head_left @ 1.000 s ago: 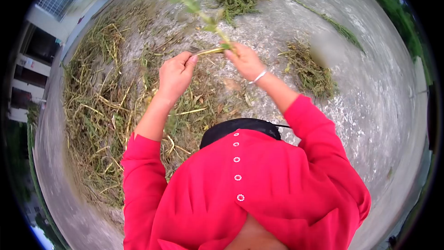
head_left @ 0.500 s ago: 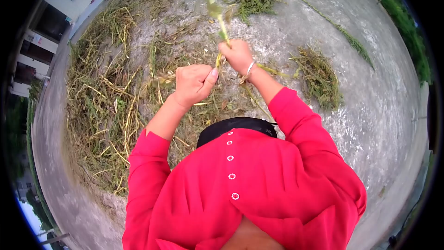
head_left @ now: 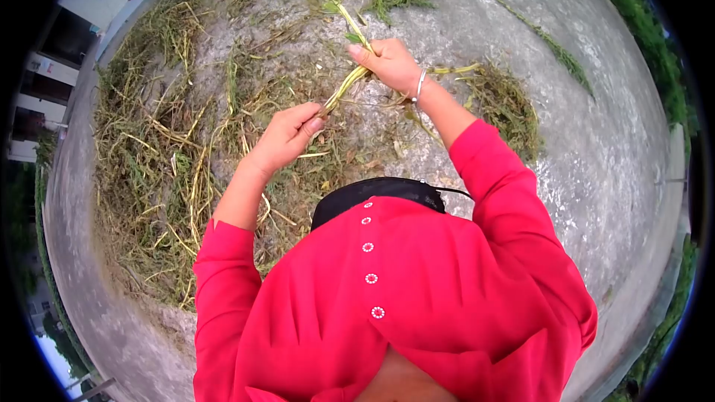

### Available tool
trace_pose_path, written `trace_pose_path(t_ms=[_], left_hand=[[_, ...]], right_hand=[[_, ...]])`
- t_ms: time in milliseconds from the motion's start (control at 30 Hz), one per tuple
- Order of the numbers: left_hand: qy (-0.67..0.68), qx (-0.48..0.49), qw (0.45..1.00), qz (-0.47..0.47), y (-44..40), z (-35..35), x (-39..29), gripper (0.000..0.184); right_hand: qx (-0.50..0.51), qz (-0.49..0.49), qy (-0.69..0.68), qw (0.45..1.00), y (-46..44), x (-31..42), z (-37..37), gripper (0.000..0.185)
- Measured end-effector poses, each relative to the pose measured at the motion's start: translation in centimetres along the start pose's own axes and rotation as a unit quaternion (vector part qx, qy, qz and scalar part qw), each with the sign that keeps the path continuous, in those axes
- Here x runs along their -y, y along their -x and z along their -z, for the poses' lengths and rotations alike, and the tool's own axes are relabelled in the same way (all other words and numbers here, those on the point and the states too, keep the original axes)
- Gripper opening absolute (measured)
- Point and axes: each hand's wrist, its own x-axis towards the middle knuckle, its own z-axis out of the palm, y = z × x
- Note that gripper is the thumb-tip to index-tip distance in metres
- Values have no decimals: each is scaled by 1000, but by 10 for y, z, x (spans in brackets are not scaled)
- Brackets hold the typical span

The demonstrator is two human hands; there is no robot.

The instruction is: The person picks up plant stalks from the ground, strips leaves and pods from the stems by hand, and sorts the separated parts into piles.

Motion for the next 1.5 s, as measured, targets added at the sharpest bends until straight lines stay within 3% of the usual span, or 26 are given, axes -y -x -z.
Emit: trace_pose_path(t_ms=[100, 167, 267, 333, 400, 433, 467, 533, 600, 767, 1033, 1133, 1167, 1233, 1267, 1300, 1367, 1500], left_hand=[[85, 62, 981, 163, 7, -4, 20, 30], [90, 26, 986, 137, 13, -18, 35, 33], [120, -85, 981, 128, 14, -29, 33, 35], [138, -180, 965, 132, 10, -40, 25, 34], [311, -294, 892, 147, -9, -52, 10, 32], [387, -338, 844, 157, -23, -50, 3, 31], [459, -380, 786, 163, -35, -46, 0, 31], [496, -398, 748, 191, -42, -40, 3, 29], [527, -396, 723, 208, -41, -36, 6, 29], [560, -464, 656, 203, -58, -45, 31, 26], [543, -446, 664, 257, -47, -59, 57, 25], [423, -432, 667, 436, -44, -45, 49, 24], [496, -513, 596, 368, -43, -50, 85, 34], [483, -483, 626, 377, -17, 7, 51, 41], [499, -544, 610, 288, 5, 20, 144, 34], [522, -547, 628, 184, 15, 35, 143, 42], [484, -576, 636, 170, 38, 53, 132, 42], [440, -594, 660, 134, 28, 82, 118, 43]], right_hand=[[13, -19, -14, 1000, 2, -5, 6, 53], [16, -24, 15, 999, 9, 5, 11, 53], [33, 118, 90, 988, 15, 14, 16, 51], [46, 92, 128, 986, 20, 27, 18, 48], [17, 85, 130, 988, 24, 25, -2, 46], [25, 166, 128, 977, 30, 26, -19, 41], [-7, 184, 150, 971, 29, 26, -32, 39], [-71, 218, 187, 955, 28, 23, -56, 37], [-73, 218, 208, 951, 31, 19, -71, 35], [-80, 163, 252, 950, 32, 19, -94, 34], [-36, 140, 264, 954, 40, 8, -108, 33], [66, 106, 287, 950, 58, 10, -110, 35], [126, 87, 303, 941, 76, 21, -112, 35], [210, 83, 305, 925, 101, 25, -107, 36], [242, 95, 284, 923, 110, 19, -103, 36], [263, 20, 373, 890, 97, 27, -94, 36], [101, 105, 347, 927, 79, -10, -72, 37], [-5, 49, 349, 936, 50, -39, 10, 40]])
